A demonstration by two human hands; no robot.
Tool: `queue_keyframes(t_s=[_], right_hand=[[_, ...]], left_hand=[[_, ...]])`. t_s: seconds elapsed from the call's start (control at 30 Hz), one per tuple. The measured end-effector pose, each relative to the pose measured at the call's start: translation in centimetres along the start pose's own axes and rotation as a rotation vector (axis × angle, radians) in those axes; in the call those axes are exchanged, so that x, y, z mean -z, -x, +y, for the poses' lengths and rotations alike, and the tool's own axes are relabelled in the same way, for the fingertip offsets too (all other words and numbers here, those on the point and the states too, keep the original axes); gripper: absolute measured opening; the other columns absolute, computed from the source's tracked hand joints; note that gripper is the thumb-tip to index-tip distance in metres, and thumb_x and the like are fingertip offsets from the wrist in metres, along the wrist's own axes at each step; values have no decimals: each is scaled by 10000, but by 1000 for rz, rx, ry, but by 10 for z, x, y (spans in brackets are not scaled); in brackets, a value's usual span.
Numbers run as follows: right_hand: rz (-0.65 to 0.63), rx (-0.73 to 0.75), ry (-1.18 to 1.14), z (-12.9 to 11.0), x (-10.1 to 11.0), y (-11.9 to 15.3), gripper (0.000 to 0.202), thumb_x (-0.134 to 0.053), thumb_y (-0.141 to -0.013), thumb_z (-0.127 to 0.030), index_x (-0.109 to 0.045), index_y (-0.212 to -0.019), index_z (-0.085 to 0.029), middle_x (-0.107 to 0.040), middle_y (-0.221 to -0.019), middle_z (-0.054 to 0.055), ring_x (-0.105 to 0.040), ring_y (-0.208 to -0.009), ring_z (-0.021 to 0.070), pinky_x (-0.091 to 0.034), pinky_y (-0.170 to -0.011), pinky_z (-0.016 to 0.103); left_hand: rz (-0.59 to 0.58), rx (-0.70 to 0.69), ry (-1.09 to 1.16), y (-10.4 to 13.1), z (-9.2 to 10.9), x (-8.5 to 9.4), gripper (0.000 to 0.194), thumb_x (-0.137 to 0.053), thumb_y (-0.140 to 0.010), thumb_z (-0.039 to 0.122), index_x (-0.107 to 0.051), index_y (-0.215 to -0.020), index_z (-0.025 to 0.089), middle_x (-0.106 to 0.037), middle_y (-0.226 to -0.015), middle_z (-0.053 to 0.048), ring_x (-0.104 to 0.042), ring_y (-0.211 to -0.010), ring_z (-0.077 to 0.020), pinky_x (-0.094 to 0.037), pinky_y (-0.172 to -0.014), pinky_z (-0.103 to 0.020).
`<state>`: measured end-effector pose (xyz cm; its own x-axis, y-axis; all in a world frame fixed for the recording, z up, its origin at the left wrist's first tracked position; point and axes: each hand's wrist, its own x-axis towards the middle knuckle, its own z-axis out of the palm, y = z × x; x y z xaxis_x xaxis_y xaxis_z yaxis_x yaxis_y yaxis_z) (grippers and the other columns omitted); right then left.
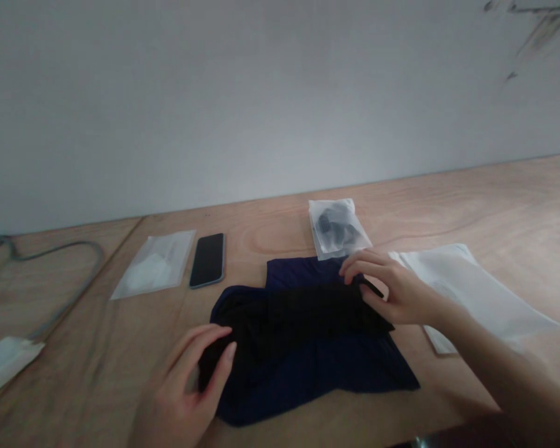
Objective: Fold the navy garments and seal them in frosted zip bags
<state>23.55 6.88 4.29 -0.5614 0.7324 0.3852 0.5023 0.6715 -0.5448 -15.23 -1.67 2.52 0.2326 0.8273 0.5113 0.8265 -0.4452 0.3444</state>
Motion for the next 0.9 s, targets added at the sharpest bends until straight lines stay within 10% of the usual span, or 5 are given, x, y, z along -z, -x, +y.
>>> queue_keyframes(t_s=[0.2,0.47,0.9], right_hand=[[-133,182,-37,-26,-58,-88,226,-560,-979,-83,-702,-1117,-193,-714,-1125,89,-679,-1076,221,-542,-971,359],[-307,277,66,-44,-136,-164,187,-753,-941,-223,-797,-1117,-180,-716,-1161,128,-689,-987,253,-549,-826,346],[-200,184,-122,-22,-77,-146,169,-620,-981,-87,-726,-1076,-177,-749,-1041,48,-696,-875,146,-541,-808,262]], left_hand=[[50,301,-216,52,-19,4,397,-574,-994,642,-687,-1153,296,-796,-1053,-33,-781,-858,-248,-602,-698,-331],[93,299,-175,55,-10,1,294,-584,-1016,552,-715,-1077,296,-805,-1009,-16,-783,-837,-222,-612,-703,-301],[244,-5,-54,-17,69,3,110,-628,-1017,221,-670,-1110,261,-687,-1124,-58,-691,-1022,-225,-571,-922,-373]])
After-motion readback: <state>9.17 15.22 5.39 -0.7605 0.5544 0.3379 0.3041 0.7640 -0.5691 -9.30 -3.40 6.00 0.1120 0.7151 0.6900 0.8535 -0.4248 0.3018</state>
